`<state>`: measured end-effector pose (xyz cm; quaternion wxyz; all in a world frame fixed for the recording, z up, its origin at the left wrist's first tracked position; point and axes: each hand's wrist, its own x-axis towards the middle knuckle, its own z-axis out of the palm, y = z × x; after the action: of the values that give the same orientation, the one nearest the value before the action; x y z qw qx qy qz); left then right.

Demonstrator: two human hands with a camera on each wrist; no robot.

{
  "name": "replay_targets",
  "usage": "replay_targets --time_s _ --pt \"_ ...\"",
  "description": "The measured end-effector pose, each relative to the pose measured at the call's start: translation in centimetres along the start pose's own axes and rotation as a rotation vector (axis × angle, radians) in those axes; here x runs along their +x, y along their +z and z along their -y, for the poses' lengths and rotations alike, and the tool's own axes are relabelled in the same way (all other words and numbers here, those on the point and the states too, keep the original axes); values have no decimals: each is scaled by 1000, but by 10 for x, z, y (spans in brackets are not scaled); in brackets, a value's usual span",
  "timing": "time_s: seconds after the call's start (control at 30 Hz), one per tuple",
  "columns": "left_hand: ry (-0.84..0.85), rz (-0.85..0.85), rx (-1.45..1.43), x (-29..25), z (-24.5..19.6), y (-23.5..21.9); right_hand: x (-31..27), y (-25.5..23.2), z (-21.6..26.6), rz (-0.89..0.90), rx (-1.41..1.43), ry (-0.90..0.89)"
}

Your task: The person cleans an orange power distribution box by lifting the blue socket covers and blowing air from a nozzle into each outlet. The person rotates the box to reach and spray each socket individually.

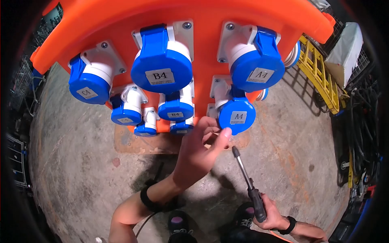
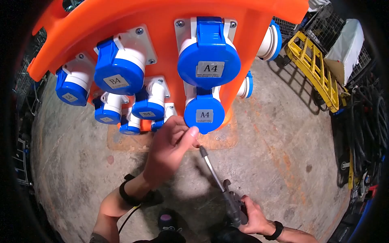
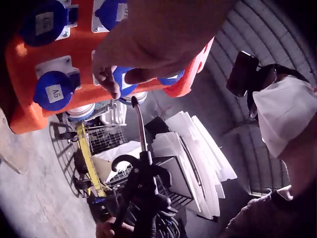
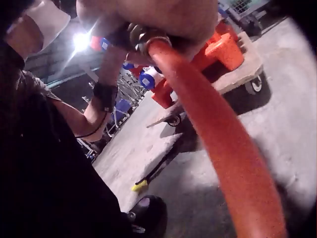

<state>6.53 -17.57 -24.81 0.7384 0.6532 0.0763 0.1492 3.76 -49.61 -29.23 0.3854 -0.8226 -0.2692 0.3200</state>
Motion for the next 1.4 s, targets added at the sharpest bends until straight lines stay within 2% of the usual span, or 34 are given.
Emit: replay_targets --time_s 0.03,0.1,0.17,0.23,0.33,0.63,0.77,0.83,0.87,0.93,1.0,1.03,1.07,1.1,1.13,1.17,1.23,1.3,1.4 --pt "-3 -1 1 2 0 -1 1 2 1 -24 -7 -60" --pt "34 19 -33 8 0 0 2 -6 8 -28 -15 -45" --pt "14 4 7 10 -5 3 3 -10 7 -93 24 60" --pt "-7 -13 52 13 -14 4 0 -9 2 -67 13 96" --pt "-59 -24 54 15 -22 4 -1 0 -9 2 -12 -29" --pt "55 74 76 18 -21 -8 7 2 -17 -42 -40 56" --pt "63 189 -91 21 -38 -10 11 3 -10 -60 -20 149" --pt "59 240 -156 24 -45 -12 14 3 -10 -161 -46 29" --pt "44 250 -170 26 -47 -13 14 2 -10 -163 -45 33" --pt "24 269 -187 30 -47 -15 13 1 -10 -115 77 189" --pt "-96 262 -281 33 -44 -19 13 4 -13 -91 100 194" --pt "-101 272 -283 33 -45 -18 14 6 -13 -63 121 192" --pt "-105 202 -186 33 -47 -17 14 6 -8 -71 73 118" --pt "-109 136 -87 34 -48 -15 16 6 -2 -83 82 129" --pt "-36 83 -114 34 -44 -12 20 5 5 -65 84 82" --pt "-4 59 -7 34 -47 -12 23 4 11 -48 87 37" --pt "1 74 -6 34 -43 -16 31 -1 22 -30 97 47" --pt "30 64 -29 35 -39 -11 36 -3 29 41 182 191" --pt "110 0 6 36 -36 -5 36 1 25 9 203 102"
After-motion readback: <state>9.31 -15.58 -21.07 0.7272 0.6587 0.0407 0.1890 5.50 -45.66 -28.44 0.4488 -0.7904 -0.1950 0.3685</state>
